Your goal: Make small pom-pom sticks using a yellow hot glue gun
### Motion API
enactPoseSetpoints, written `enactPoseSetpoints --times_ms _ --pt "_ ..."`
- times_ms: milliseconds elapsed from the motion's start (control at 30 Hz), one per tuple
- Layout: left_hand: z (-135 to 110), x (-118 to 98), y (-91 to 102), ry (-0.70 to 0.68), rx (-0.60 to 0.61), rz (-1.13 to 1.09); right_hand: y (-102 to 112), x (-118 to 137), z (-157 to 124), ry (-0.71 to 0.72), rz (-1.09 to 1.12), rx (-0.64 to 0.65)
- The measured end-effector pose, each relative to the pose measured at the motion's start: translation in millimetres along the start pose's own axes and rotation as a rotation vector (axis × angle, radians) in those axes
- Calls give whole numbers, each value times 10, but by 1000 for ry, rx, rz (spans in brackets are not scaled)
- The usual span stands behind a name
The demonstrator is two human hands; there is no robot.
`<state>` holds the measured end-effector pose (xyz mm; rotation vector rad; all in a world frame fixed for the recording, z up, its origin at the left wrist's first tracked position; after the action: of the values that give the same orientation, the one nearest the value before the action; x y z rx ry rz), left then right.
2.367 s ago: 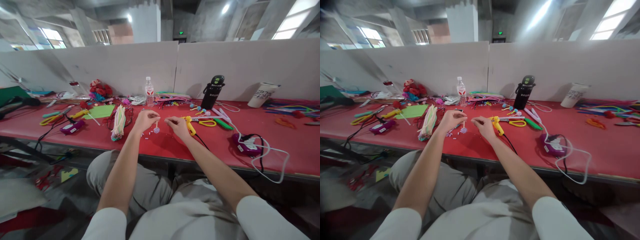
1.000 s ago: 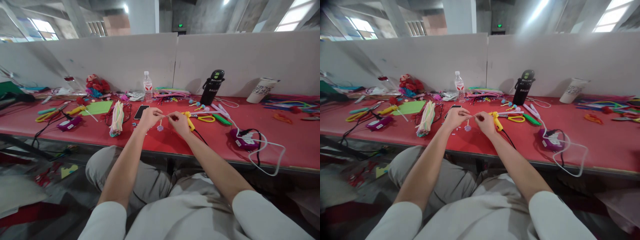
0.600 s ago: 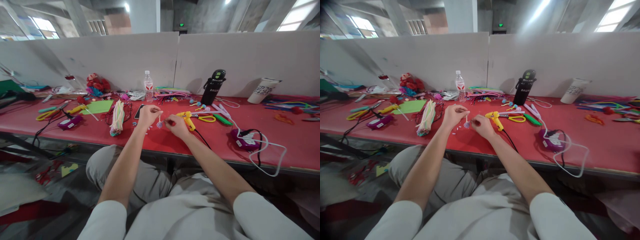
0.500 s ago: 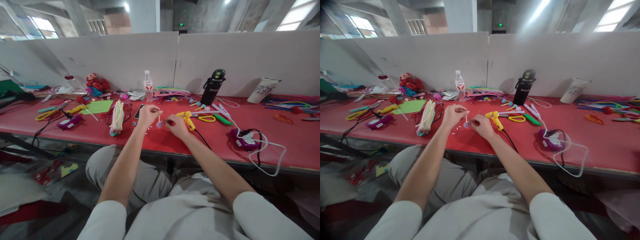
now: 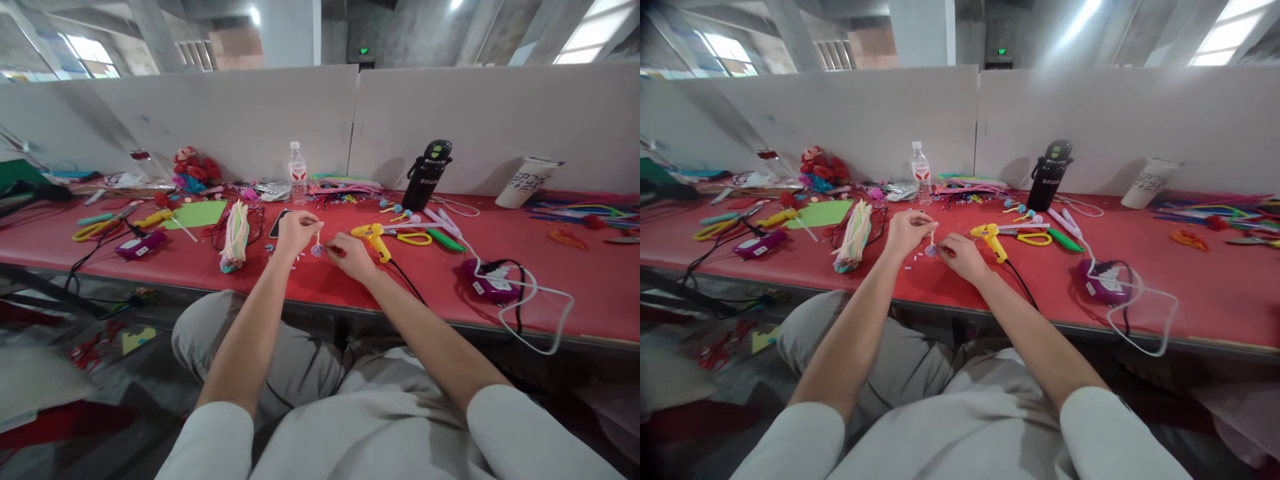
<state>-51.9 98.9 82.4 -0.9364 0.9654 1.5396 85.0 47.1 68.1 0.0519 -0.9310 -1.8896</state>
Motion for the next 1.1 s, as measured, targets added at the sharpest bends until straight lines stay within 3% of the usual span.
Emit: enactPoseSetpoints --times_ms 133,200,333,400,467,600,800,1100 --pt "10 26 26 -1 -15 16 -42 36 -3 8 65 41" --pt "18 16 46 -18 -17 7 -33 -26 -8 -54 107 25" --pt "24 -94 94 -106 -24 -18 -54 -401 -95 -409 314 -53" --pt "13 -161 106 -140 -29 -26 -192 -550 -173 -594 513 -21" --pt "-8 -223 93 -163 -23 -37 -316 -582 -212 -689 667 22" --pt "-53 -310 26 -194 1 -9 -360 -533 -203 -721 728 42" --pt "-51 -253 -38 -164 27 42 -328 -531 -185 -687 651 23" --pt "-50 -243 -60 -151 47 36 -340 -537 -186 -673 718 -3"
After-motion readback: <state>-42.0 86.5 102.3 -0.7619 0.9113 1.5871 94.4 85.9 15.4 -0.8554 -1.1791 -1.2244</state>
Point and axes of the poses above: each hand's wrist, its own z-axis towards the middle knuckle, its own y-axis out of the back of the hand, x = y × z, the point moved 10 cm from there along z, towards the middle knuckle, and after that the axes turned 12 degrees about -z, right-handed, at the moved point
